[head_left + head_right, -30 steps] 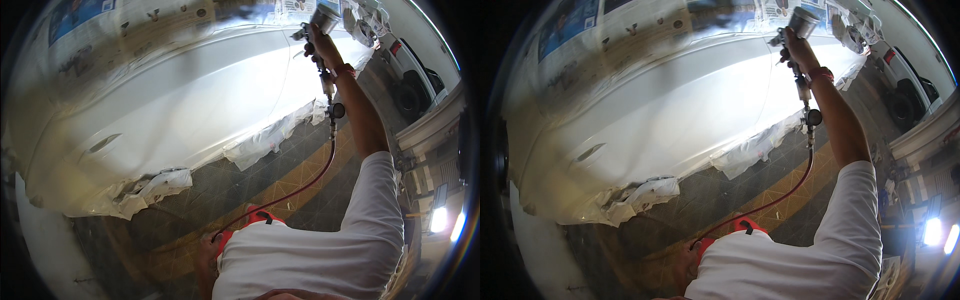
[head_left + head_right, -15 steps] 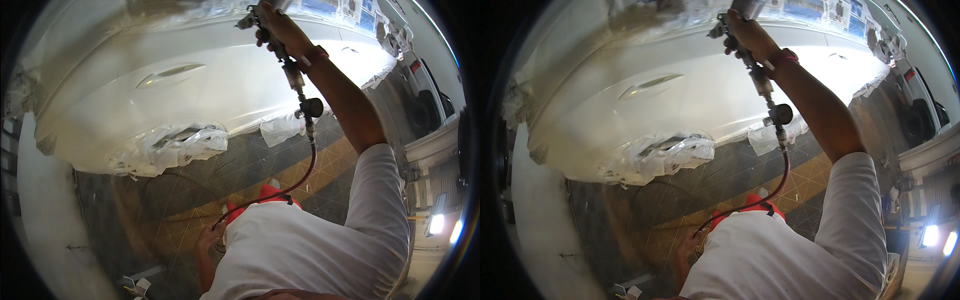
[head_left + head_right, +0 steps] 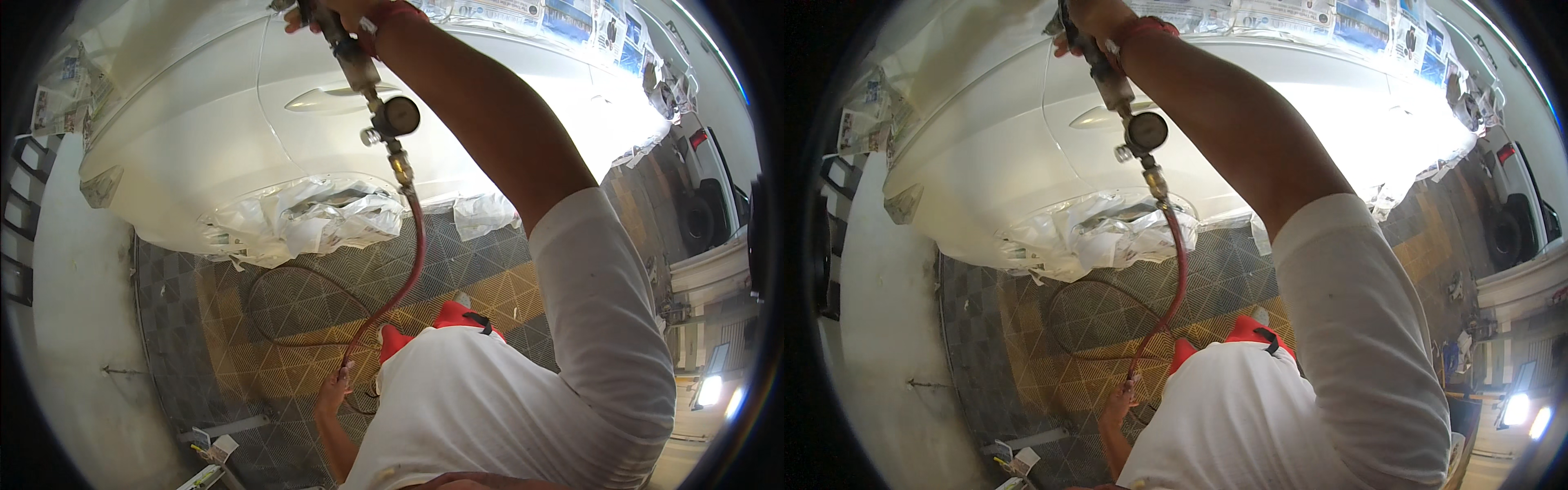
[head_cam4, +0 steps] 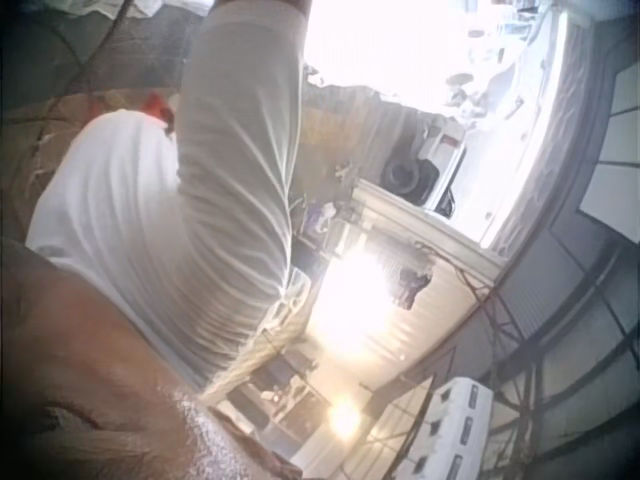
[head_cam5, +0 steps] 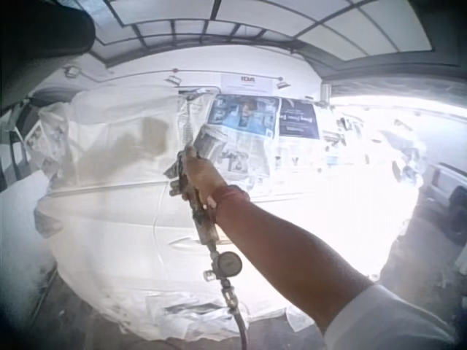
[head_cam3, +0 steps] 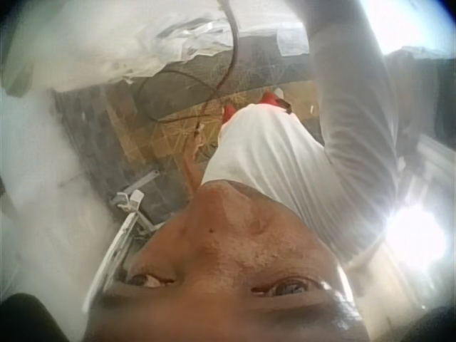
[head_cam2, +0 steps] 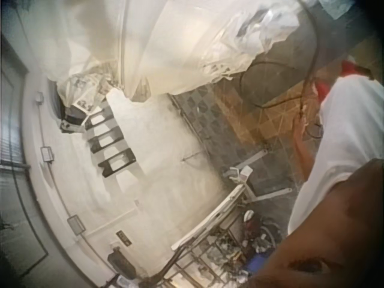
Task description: The person uses a spray gun to apply white paint to the side and rear of a white car. The vehicle is partially masked with newspaper and plastic sheeting. The person moves around the car, spraying the door, rear quarter panel, and bumper area in smooth, overlapping strokes.
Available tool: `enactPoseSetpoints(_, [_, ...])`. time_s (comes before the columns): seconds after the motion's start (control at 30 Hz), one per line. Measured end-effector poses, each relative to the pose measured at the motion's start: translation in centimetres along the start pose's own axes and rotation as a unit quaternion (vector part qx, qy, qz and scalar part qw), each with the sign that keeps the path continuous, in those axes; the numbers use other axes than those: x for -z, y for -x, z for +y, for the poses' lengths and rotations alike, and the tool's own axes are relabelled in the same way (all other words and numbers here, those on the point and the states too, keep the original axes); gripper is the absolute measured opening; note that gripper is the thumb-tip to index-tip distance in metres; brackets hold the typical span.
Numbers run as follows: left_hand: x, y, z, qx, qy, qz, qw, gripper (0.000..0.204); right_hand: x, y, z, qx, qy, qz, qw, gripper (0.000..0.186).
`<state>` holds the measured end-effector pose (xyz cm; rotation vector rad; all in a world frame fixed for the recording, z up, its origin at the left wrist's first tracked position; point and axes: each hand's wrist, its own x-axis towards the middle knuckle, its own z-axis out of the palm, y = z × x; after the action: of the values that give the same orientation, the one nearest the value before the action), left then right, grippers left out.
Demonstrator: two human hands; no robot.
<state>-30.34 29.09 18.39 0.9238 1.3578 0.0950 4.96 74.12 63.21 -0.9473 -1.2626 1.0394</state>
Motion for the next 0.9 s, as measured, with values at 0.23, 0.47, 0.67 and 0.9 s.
enactPoseSetpoints(0.23, [-3.5,0.0,3.5,-0.04,0.031,-0.009,0.999,0.051,13.3,-0.6,1.2,-0.001,0.034,-0.002,0.999,0.045])
enactPoseSetpoints(0.47, [-9.5,-4.8,6.7,-0.066,-0.053,-0.08,0.993,0.042,26.4,9.0,-3.2,-0.12,0.301,0.157,0.933,0.054])
enactPoseSetpoints(0.67, [-16.8,-6.8,12.9,-0.125,-0.095,-0.102,0.982,0.045,41.2,13.8,-6.0,-0.137,0.341,0.265,0.892,0.055])
enactPoseSetpoints(0.9, [-27.9,-5.2,23.3,-0.121,-0.242,-0.042,0.962,0.05,56.6,17.7,-8.8,-0.135,0.352,0.323,0.868,0.057])
